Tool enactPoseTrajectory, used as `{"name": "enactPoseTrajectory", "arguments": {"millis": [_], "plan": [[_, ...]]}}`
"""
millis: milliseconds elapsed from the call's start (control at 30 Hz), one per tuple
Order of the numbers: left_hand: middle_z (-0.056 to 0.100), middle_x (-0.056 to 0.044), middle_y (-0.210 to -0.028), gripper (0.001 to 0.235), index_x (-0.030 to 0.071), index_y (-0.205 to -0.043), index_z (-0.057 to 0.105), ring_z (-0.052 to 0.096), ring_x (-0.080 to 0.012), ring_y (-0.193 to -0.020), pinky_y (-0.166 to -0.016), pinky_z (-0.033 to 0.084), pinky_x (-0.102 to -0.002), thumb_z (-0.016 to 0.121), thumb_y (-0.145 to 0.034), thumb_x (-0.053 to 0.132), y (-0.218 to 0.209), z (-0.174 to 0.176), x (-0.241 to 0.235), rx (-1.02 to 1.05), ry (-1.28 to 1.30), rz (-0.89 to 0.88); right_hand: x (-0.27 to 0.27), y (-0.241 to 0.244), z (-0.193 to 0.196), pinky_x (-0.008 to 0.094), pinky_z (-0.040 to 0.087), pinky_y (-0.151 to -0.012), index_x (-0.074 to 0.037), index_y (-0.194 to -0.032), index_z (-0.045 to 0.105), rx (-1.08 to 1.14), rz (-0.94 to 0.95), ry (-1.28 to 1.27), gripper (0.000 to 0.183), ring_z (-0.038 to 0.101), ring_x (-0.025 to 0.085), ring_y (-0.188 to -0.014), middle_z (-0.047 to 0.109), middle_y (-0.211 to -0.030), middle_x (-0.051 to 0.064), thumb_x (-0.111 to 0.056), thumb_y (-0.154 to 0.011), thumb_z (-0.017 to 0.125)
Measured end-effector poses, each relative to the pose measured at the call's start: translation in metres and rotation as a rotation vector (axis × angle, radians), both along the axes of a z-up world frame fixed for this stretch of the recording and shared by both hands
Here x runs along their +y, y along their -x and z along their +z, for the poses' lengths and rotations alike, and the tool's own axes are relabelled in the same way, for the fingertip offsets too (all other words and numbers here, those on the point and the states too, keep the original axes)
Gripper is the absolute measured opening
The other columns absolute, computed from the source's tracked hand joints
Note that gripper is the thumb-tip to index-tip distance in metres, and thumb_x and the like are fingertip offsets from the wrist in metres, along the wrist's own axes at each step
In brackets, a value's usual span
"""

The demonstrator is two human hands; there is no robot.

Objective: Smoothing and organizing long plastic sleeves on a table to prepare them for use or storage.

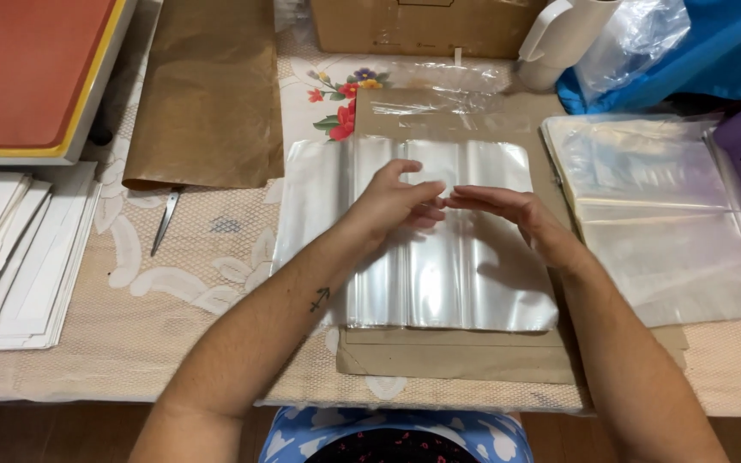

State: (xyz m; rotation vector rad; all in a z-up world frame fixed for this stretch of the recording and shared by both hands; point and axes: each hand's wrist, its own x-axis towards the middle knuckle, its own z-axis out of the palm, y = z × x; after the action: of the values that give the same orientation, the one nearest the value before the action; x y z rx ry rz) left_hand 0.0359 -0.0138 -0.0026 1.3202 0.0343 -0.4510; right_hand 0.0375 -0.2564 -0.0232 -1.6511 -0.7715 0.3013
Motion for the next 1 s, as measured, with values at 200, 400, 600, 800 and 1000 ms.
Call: {"name": "enactPoseTrajectory", "arguments": {"millis": [200, 400, 600, 800, 1000], "plan": [[0.071, -0.022, -0.086, 0.079, 0.000, -0.146, 0.031, 0.076, -0.0298, -0.069, -0.061, 0.066, -0.039, 0.077, -0.082, 0.001, -0.015, -0.020, 0.067, -0.072, -0.066, 0.071, -0.010, -0.010, -0.001, 0.044, 0.039, -0.112, -0.011, -0.136, 0.063, -0.219, -0.547, 0.268, 0.042, 0.060, 0.027, -0.127, 0.070, -0.124, 0.006, -0.029, -0.098, 0.067], [0.069, -0.012, -0.079, 0.068, 0.003, -0.137, 0.048, 0.071, -0.0180, -0.061, -0.056, 0.063, -0.029, 0.082, -0.078, 0.005, -0.001, -0.005, 0.165, -0.116, -0.360, 0.108, -0.019, -0.015, -0.006, 0.054, 0.031, -0.115, -0.005, -0.149, 0.052, -0.296, -0.647, 0.737, 0.071, 0.040, 0.044, -0.142, 0.056, -0.142, 0.026, -0.035, -0.090, 0.075], [0.067, -0.025, -0.078, 0.079, -0.004, -0.146, 0.039, 0.070, -0.0306, -0.058, -0.053, 0.061, -0.041, 0.078, -0.077, -0.002, 0.009, -0.010, 0.180, -0.040, -0.523, 0.060, 0.001, 0.000, 0.029, 0.056, 0.022, -0.118, 0.002, -0.153, 0.043, -0.207, -0.627, 0.849, 0.082, 0.024, 0.046, -0.148, 0.046, -0.149, 0.031, -0.038, -0.088, 0.075], [0.066, -0.008, -0.063, 0.069, 0.006, -0.142, 0.049, 0.066, -0.0196, -0.045, -0.047, 0.055, -0.034, 0.079, -0.082, 0.022, 0.001, -0.021, 0.179, -0.173, -0.906, 0.116, -0.005, -0.003, 0.022, 0.054, 0.028, -0.116, 0.001, -0.152, 0.047, -0.249, -0.615, 0.853, 0.077, 0.035, 0.045, -0.144, 0.052, -0.146, 0.029, -0.035, -0.089, 0.075], [0.061, -0.009, -0.060, 0.046, 0.009, -0.132, 0.056, 0.064, -0.0173, -0.046, -0.044, 0.051, -0.023, 0.076, -0.092, 0.021, 0.009, -0.021, 0.137, -0.410, -0.437, 0.258, -0.016, -0.012, 0.003, 0.064, 0.039, -0.107, -0.002, -0.148, 0.051, -0.209, -0.484, 0.429, 0.069, 0.057, 0.044, -0.125, 0.070, -0.118, 0.020, -0.036, -0.091, 0.071]]}}
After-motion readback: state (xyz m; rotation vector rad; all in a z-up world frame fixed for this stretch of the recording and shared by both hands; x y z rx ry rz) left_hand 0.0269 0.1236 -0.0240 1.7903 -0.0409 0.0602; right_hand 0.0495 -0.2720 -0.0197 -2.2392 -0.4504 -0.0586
